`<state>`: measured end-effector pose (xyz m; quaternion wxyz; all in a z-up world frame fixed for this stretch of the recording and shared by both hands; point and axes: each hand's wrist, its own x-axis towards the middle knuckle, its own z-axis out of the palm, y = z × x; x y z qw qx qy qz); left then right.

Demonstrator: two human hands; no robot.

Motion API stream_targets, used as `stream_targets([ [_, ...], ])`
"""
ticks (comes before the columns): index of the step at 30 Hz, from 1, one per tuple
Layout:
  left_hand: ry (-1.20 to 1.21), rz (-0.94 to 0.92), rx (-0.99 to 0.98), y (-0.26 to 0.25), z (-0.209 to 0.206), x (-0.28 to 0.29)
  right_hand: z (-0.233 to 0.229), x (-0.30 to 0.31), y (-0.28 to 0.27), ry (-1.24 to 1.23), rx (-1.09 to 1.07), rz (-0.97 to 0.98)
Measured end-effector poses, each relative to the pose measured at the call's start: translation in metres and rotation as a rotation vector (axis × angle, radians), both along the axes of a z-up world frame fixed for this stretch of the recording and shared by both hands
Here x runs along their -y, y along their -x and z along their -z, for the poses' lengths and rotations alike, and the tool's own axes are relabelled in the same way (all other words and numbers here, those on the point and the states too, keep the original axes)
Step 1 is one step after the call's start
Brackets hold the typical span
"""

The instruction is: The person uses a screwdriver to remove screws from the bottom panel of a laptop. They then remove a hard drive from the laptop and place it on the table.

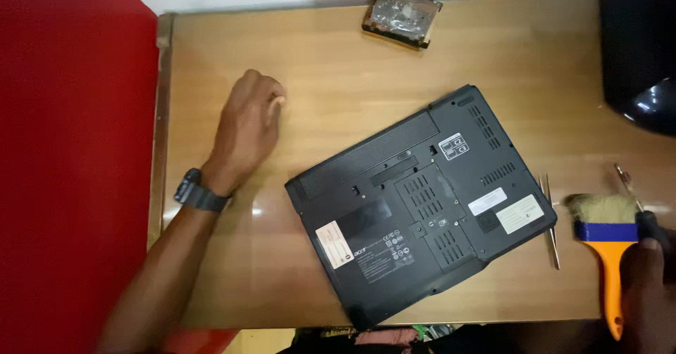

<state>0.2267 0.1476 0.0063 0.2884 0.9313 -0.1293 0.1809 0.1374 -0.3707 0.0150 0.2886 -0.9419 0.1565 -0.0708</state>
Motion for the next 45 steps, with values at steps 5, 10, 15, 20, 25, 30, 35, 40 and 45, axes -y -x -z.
stream_targets([
  [5,0.138,-0.035,-0.094,0.004,-0.009,-0.006,0.068,0.061,0.001,-0.109,0.09,0.063],
  [10,0.128,0.001,-0.072,0.0,-0.011,-0.002,0.051,0.045,0.003,-0.063,0.281,-0.037],
  [15,-0.028,-0.041,0.015,-0.003,-0.001,-0.004,0.067,0.059,-0.001,-0.025,0.315,-0.063],
  [20,0.155,-0.072,-0.051,-0.007,-0.001,-0.001,0.02,0.021,-0.008,-0.012,0.172,-0.014],
  [25,0.165,-0.052,0.008,-0.038,0.007,0.005,-0.018,0.012,-0.033,-0.061,-0.09,-0.036],
  [30,0.341,0.027,-0.03,-0.087,0.017,0.034,0.066,0.122,-0.036,-0.06,0.049,-0.109],
  [35,0.67,-0.071,-0.167,-0.129,0.014,0.057,-0.052,-0.026,-0.118,0.047,0.144,-0.284],
  [40,0.86,-0.046,-0.115,-0.162,0.022,0.066,-0.057,-0.139,-0.212,-0.209,0.25,-0.806],
  [45,0.723,0.02,-0.047,-0.156,0.02,0.067,-0.044,-0.203,-0.254,-0.155,-0.125,-0.662],
])
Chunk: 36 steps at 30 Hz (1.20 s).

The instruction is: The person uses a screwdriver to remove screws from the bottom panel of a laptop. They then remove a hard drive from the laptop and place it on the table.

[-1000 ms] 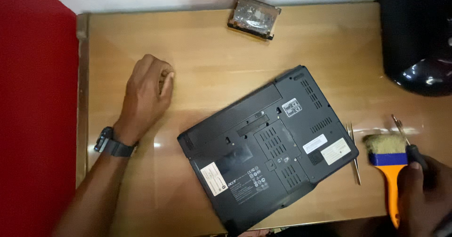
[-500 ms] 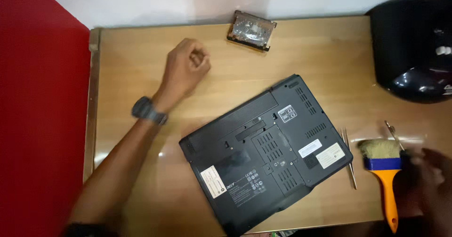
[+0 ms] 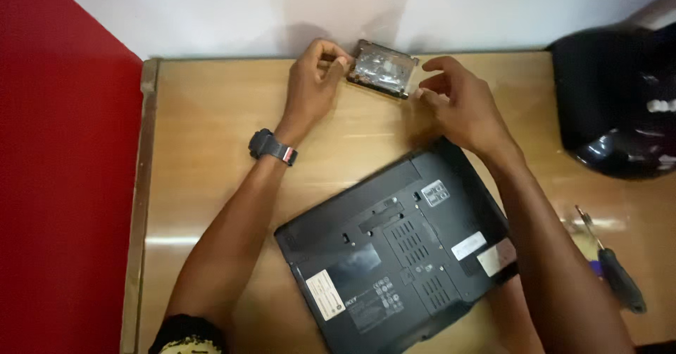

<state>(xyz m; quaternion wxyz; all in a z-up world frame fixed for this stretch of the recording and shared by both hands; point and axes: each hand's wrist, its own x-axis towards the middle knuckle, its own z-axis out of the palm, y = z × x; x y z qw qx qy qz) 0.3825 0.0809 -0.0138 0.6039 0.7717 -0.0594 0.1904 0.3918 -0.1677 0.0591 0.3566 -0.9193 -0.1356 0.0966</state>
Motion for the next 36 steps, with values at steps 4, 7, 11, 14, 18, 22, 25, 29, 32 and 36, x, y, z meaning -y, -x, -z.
stream_targets([
  [4,-0.087,-0.036,-0.024,-0.002,0.005,0.001,0.019,-0.008,-0.01,-0.071,-0.066,0.041],
  [7,-0.088,-0.03,-0.022,-0.003,0.006,0.002,0.023,-0.01,-0.013,-0.065,-0.039,0.051],
  [11,-0.102,-0.032,-0.028,0.0,0.002,0.003,0.017,-0.015,-0.01,-0.057,-0.06,0.108],
  [14,-0.093,-0.033,-0.036,0.0,0.001,0.003,0.014,-0.022,-0.005,0.009,-0.042,0.112],
  [18,-0.157,-0.064,0.018,-0.01,0.015,0.0,0.041,-0.024,-0.013,0.106,0.17,0.051],
  [22,-0.129,-0.047,-0.027,-0.003,0.005,0.002,0.03,-0.026,-0.007,0.085,0.146,0.059],
  [25,-0.098,-0.037,-0.029,-0.005,0.008,0.002,0.019,-0.024,-0.007,0.052,0.1,0.093],
  [29,-0.103,-0.073,-0.007,-0.013,0.016,0.002,0.027,-0.012,-0.022,-0.213,-0.045,0.146],
  [32,-0.109,-0.073,-0.004,-0.013,0.017,0.002,0.025,-0.007,-0.028,-0.377,-0.102,0.142],
  [36,-0.241,-0.072,0.076,-0.015,0.019,0.004,0.019,-0.006,-0.029,-0.447,-0.173,0.183],
])
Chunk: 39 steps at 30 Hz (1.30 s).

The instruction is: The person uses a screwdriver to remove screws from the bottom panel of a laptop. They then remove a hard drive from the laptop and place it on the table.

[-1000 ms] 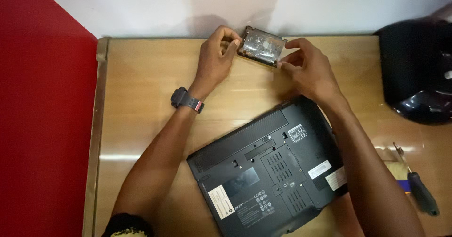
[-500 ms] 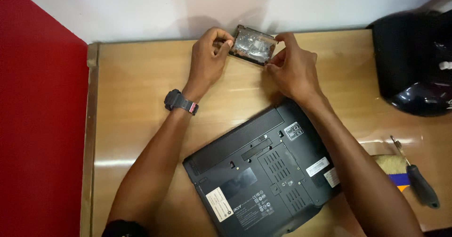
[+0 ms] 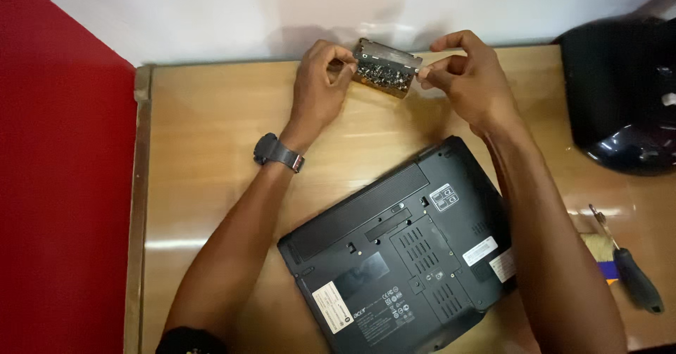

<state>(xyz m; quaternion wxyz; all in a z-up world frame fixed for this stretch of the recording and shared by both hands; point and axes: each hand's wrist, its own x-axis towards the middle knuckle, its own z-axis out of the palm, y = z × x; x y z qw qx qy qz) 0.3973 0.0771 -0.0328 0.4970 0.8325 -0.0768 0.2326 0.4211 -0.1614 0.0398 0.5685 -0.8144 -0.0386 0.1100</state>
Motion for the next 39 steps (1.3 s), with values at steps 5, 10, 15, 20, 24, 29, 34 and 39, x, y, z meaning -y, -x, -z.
stream_targets([
  [5,-0.046,0.018,0.045,0.001,-0.002,0.004,0.007,0.003,-0.004,0.009,0.027,-0.007],
  [10,-0.086,-0.006,0.068,-0.002,0.002,0.003,-0.008,-0.003,0.006,0.068,-0.014,0.044],
  [15,0.166,-0.017,-0.024,0.001,-0.005,0.001,-0.007,-0.002,0.005,0.005,0.008,0.013],
  [20,0.094,-0.03,0.031,0.002,-0.008,-0.001,0.01,-0.001,0.002,0.002,0.098,-0.022],
  [24,0.082,-0.025,-0.033,0.004,-0.011,0.001,-0.004,-0.012,0.018,0.292,0.199,-0.026],
  [29,0.018,-0.043,-0.005,-0.005,0.004,-0.001,0.02,-0.01,0.016,0.546,0.561,-0.164],
  [34,0.065,-0.034,-0.063,0.001,-0.002,0.0,0.036,-0.005,0.012,0.693,0.745,-0.24],
  [39,0.032,-0.027,-0.045,0.003,-0.005,0.001,0.044,-0.004,0.012,0.644,0.719,-0.245],
])
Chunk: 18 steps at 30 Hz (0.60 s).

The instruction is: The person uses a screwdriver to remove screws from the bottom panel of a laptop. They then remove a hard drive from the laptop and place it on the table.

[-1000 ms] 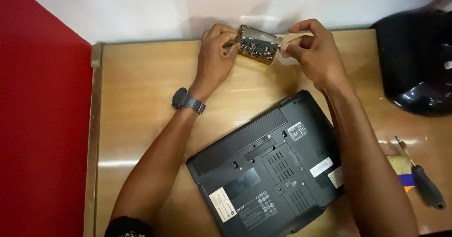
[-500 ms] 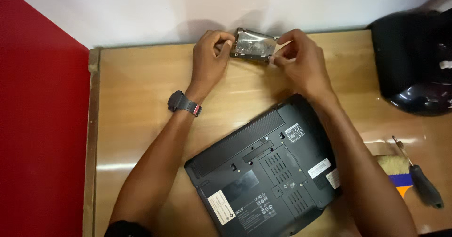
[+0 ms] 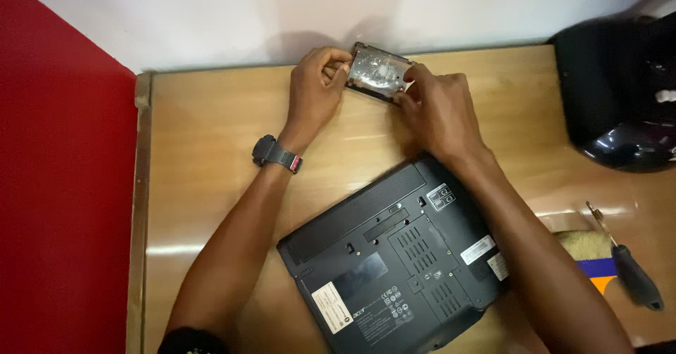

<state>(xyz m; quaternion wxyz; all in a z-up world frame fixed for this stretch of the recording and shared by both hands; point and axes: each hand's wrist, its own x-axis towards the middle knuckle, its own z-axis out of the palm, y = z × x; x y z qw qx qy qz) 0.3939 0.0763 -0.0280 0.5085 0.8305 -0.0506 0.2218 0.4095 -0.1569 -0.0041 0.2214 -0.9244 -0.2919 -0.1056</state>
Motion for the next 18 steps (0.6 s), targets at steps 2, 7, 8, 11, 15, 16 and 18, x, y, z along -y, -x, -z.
stream_targets([
  [2,0.002,0.0,-0.002,-0.001,0.002,0.0,-0.002,-0.004,0.002,0.048,0.059,-0.01],
  [7,0.002,0.009,0.008,-0.003,0.006,-0.001,-0.004,-0.002,0.009,0.119,0.121,-0.005],
  [8,-0.025,0.004,0.014,-0.004,0.007,-0.001,-0.012,-0.003,0.014,0.041,0.073,0.023],
  [11,-0.059,0.008,0.003,-0.003,0.006,-0.001,-0.02,0.003,0.012,-0.071,-0.106,0.091],
  [15,-0.049,0.034,-0.031,-0.005,0.007,-0.001,-0.004,0.02,-0.006,-0.109,-0.325,0.174],
  [16,-0.047,0.041,-0.024,-0.005,0.005,-0.002,-0.006,0.021,-0.005,-0.109,-0.318,0.181],
  [18,-0.039,0.02,-0.087,-0.002,0.003,-0.003,-0.009,0.023,0.004,-0.168,-0.401,0.161],
])
